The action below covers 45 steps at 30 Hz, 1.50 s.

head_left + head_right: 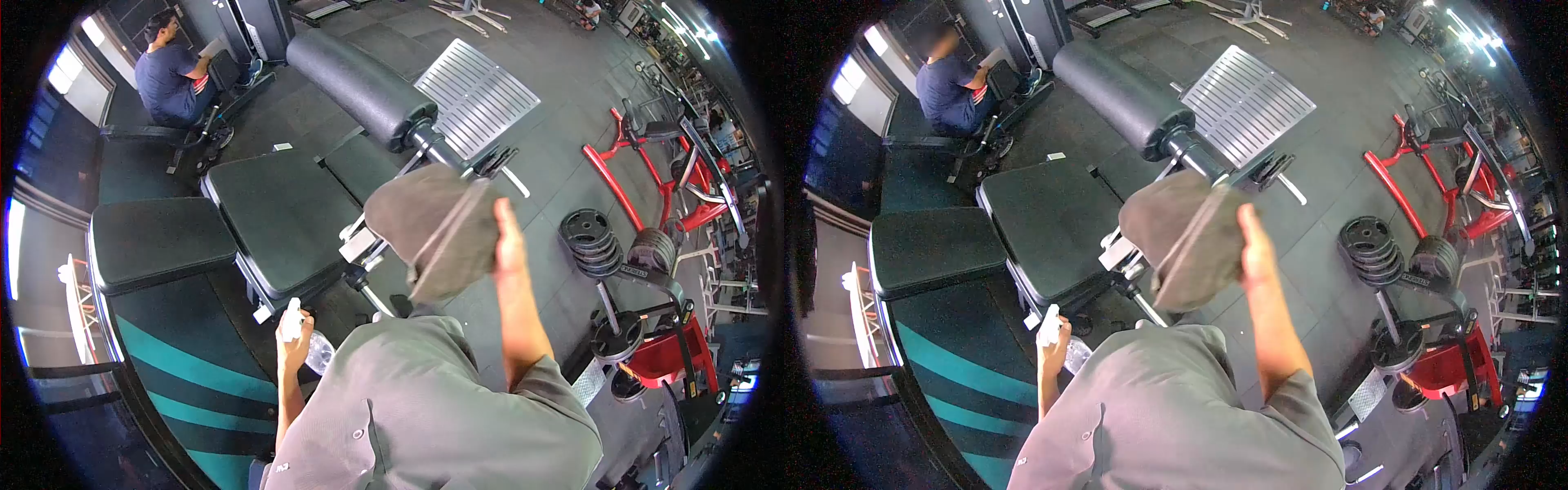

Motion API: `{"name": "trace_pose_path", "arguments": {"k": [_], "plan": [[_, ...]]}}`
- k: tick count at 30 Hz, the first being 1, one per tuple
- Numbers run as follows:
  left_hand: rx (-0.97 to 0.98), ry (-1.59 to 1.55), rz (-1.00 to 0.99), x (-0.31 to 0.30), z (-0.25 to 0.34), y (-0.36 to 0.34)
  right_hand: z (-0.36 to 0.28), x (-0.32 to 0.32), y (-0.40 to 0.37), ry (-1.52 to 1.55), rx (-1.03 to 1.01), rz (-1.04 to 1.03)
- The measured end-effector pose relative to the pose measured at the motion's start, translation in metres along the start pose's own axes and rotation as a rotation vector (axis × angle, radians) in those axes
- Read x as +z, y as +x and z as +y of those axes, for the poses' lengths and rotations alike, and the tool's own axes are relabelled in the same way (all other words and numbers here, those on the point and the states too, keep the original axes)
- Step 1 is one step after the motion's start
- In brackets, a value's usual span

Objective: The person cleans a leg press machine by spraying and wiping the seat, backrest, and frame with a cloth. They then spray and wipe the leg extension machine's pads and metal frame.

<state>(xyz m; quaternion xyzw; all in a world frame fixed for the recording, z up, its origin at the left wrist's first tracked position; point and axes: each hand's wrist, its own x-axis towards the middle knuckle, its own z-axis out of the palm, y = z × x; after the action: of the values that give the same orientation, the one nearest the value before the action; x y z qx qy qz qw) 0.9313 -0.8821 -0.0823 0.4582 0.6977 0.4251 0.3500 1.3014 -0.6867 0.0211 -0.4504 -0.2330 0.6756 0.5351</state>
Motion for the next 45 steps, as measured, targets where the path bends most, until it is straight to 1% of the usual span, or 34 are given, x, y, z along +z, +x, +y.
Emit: {"name": "trace_pose_path", "arguments": {"k": [1,2,3,5,8,11,12,13,15,16,17,18,19,20,21,22,23,25,26,29,30,33,34,37,38,41,42,44,45], "plan": [[-0.012,0.001,-0.012,0.001,-0.001,0.001,-0.017,-0.014,-0.005,0.04,-0.159,-0.061],[-0.023,0.004,-0.023,0.001,-0.001,0.002,-0.033,-0.021,-0.014,0.067,-0.279,-0.021],[-0.033,0.008,-0.033,0.0,-0.001,0.003,-0.047,-0.025,-0.02,0.169,-0.331,-0.014],[-0.005,0.011,-0.055,0.004,0.004,0.007,-0.066,-0.028,-0.029,0.222,-0.421,-0.213],[0.002,-0.045,-0.087,0.016,0.028,0.014,-0.065,-0.033,-0.024,0.074,-0.47,-0.128],[0.052,-0.027,-0.167,0.021,0.052,0.023,-0.046,-0.023,-0.018,0.129,-0.292,-0.306],[0.007,-0.003,-0.227,0.019,0.065,0.025,-0.032,-0.018,-0.013,0.101,-0.192,-0.28],[0.114,-0.027,-0.253,0.021,0.078,0.029,-0.019,-0.007,-0.01,0.072,-0.091,-0.255],[0.327,-0.071,-0.3,0.027,0.103,0.04,0.001,0.019,-0.014,-0.388,-0.118,-0.47],[0.344,-0.081,-0.36,0.026,0.118,0.044,0.012,0.036,-0.019,-0.555,-0.27,-0.546],[0.439,-0.098,-0.331,0.03,0.13,0.048,0.023,0.05,-0.025,-0.721,-0.424,-0.618],[0.536,-0.114,-0.302,0.037,0.142,0.053,0.035,0.06,-0.028,-0.723,-0.451,-0.683],[0.582,-0.127,-0.303,0.041,0.149,0.058,0.045,0.066,-0.031,-0.723,-0.479,-0.747],[0.627,-0.14,-0.305,0.045,0.155,0.062,0.052,0.071,-0.037,-0.641,-0.396,-0.763],[0.62,-0.152,-0.337,0.047,0.16,0.066,0.049,0.077,-0.044,-0.584,-0.352,-0.785],[0.613,-0.164,-0.371,0.049,0.163,0.068,0.051,0.077,-0.043,-0.622,-0.367,-0.753],[0.543,-0.165,-0.38,0.05,0.164,0.068,0.053,0.076,-0.042,-0.66,-0.383,-0.719],[0.402,-0.164,-0.4,0.051,0.165,0.068,0.057,0.071,-0.041,-0.616,-0.462,-0.627],[0.483,-0.1,-0.379,0.053,0.164,0.071,0.059,0.069,-0.041,-0.594,-0.498,-0.579],[0.661,0.013,-0.392,0.061,0.161,0.073,0.073,0.061,-0.039,-0.402,-0.445,-0.455],[0.566,-0.026,-0.443,0.062,0.164,0.07,0.074,0.059,-0.039,-0.396,-0.418,-0.417],[0.452,-0.085,-0.564,0.062,0.181,0.062,0.078,0.067,-0.039,-0.341,-0.448,-0.278],[0.483,-0.091,-0.57,0.065,0.179,0.062,0.079,0.068,-0.038,-0.321,-0.442,-0.246],[0.629,0.017,-0.543,0.071,0.183,0.061,0.08,0.067,-0.035,-0.295,-0.371,-0.171],[0.683,0.087,-0.518,0.072,0.19,0.058,0.08,0.068,-0.035,-0.21,-0.304,-0.149],[0.748,0.239,-0.527,0.074,0.193,0.057,0.074,0.072,-0.035,0.077,-0.161,-0.076],[0.764,0.226,-0.474,0.077,0.189,0.059,0.072,0.069,-0.037,0.278,-0.118,-0.14],[0.763,0.2,-0.455,0.071,0.189,0.064,0.081,0.048,-0.021,0.093,-0.042,-0.279],[0.765,0.188,-0.447,0.066,0.189,0.067,0.07,0.044,-0.021,-0.072,-0.038,-0.316]]}}
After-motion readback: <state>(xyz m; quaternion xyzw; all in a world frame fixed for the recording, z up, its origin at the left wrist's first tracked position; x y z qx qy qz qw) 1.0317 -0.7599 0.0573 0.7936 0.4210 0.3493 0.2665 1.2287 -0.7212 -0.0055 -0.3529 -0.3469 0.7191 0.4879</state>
